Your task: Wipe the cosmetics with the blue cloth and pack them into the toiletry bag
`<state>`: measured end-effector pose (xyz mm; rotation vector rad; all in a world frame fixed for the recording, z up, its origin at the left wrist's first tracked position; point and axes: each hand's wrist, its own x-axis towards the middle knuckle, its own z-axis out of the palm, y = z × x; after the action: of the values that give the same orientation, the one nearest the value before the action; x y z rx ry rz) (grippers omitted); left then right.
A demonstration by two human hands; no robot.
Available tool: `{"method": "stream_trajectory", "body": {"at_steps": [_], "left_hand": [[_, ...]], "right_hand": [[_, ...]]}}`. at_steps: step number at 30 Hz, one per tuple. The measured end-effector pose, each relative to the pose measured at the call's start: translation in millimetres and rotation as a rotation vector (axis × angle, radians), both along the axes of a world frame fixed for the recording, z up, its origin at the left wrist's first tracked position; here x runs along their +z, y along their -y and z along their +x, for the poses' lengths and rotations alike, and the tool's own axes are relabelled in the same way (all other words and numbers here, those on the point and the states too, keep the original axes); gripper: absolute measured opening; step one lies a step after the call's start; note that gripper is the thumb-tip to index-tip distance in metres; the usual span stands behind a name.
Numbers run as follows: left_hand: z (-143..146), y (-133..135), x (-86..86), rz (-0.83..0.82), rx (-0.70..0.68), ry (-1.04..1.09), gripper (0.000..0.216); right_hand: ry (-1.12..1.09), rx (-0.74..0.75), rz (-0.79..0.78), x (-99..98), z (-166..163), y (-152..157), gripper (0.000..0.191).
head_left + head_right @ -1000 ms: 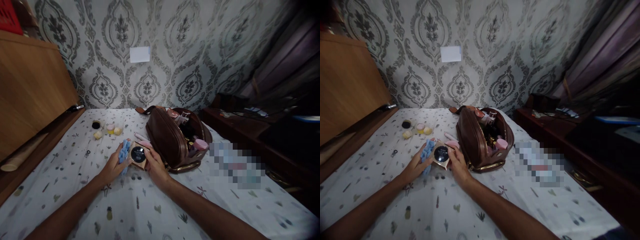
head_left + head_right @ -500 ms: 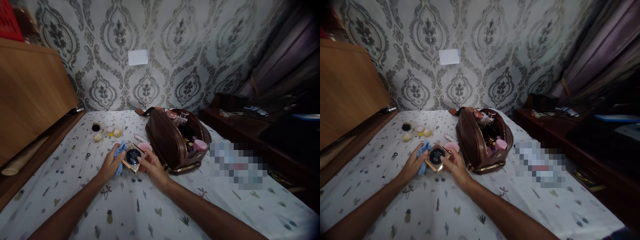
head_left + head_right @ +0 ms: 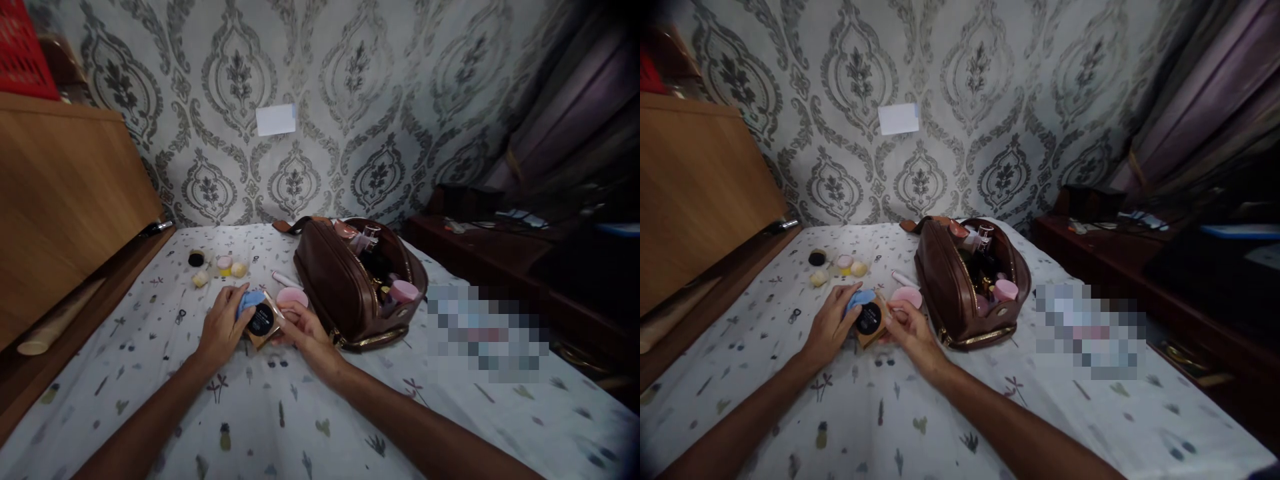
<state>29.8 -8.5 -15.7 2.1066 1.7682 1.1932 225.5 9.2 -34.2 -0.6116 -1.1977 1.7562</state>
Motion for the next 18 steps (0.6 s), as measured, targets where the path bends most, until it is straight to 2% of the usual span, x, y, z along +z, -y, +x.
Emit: {"method": "stream_trajectory", "body": {"at_steps": [6,11,18], "left_hand": [[3.7,1.1,-11.0,0.119,0.002,-0.245,0.041],[3.7,0.6,-9.2,0.151,-0.108,-0.21,0.034],[7.1,4.1,-4.6,0.215,-0.12,-0.186,0.029]], "right_hand": [[0.066,0.033,0.09,-0.8,-0.5,2.9,0.049],[0.08,0.045,0.097,1.2,-0.5,4.6,0.049],[0.124,0.007,0.135,1.6,0.8,4.7,0.049]]}}
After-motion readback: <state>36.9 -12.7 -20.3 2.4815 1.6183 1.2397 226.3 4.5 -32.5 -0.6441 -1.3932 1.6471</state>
